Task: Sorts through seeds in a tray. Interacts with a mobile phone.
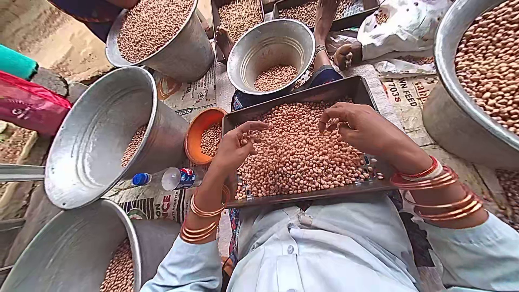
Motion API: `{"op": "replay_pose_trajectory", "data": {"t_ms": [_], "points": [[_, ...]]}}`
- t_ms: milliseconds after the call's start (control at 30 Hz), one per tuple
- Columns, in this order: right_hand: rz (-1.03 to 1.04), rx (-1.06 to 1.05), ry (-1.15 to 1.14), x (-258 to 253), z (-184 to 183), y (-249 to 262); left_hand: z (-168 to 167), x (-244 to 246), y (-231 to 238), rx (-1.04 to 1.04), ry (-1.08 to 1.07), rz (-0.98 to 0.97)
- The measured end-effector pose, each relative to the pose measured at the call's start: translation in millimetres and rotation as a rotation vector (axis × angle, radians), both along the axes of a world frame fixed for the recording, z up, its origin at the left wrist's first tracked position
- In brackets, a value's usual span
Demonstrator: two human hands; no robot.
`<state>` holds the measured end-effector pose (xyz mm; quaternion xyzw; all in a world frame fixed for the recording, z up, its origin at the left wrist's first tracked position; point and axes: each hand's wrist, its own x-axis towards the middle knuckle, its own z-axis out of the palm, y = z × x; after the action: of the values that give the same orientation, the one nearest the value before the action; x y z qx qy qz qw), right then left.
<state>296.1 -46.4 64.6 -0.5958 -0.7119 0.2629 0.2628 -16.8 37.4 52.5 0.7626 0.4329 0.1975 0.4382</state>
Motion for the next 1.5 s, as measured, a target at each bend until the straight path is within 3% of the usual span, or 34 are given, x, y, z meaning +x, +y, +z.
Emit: {"op": "replay_pose_trajectory", "data": {"t_ms": [167, 300, 533, 667, 733, 900, 967, 1133, 1300, 1400, 1500], "points": [[-0.090, 0.083, -0.115, 2.9, -12.6, -29.6, -11.4, 28.5, -29.9, 0.370, 0.269, -0.100], [-0.172, -0.002, -0.183, 2.9, -26.5, -45.4, -30.0, 60.4, -51.3, 0.542, 0.311, -0.155], [-0.239, -0.083, -0.263, 1.0, -37.4, -60.3, -55.7, 81.7, -60.3, 0.609, 0.405, -0.212], [-0.216, -0.108, -0.270, -6.9, -44.1, -57.0, -53.6, 73.4, -57.2, 0.558, 0.370, -0.197], [-0.205, -0.115, -0.279, -10.9, -46.1, -53.8, -40.9, 55.9, -45.9, 0.533, 0.388, -0.105], [-0.184, 0.045, -0.341, -12.6, -59.6, -44.3, -1.7, -27.3, 0.6, 0.619, 0.661, 0.411], [-0.149, 0.082, -0.346, -14.3, -65.4, -38.7, 3.4, -46.3, 4.3, 0.582, 0.679, 0.445], [-0.121, 0.016, -0.342, -14.8, -71.9, -27.8, -14.7, -10.0, -31.2, 0.404, 0.401, 0.091], [-0.232, -0.018, -0.139, 0.8, -58.9, -35.2, -43.6, 63.5, -70.8, 0.506, 0.171, -0.220], [-0.369, -0.013, -0.106, 9.7, -42.8, -49.2, -50.8, 89.5, -77.5, 0.628, 0.256, -0.317], [-0.321, -0.081, -0.224, 17.0, -41.9, -63.2, -54.4, 100.9, -79.7, 0.646, 0.442, -0.375]]}}
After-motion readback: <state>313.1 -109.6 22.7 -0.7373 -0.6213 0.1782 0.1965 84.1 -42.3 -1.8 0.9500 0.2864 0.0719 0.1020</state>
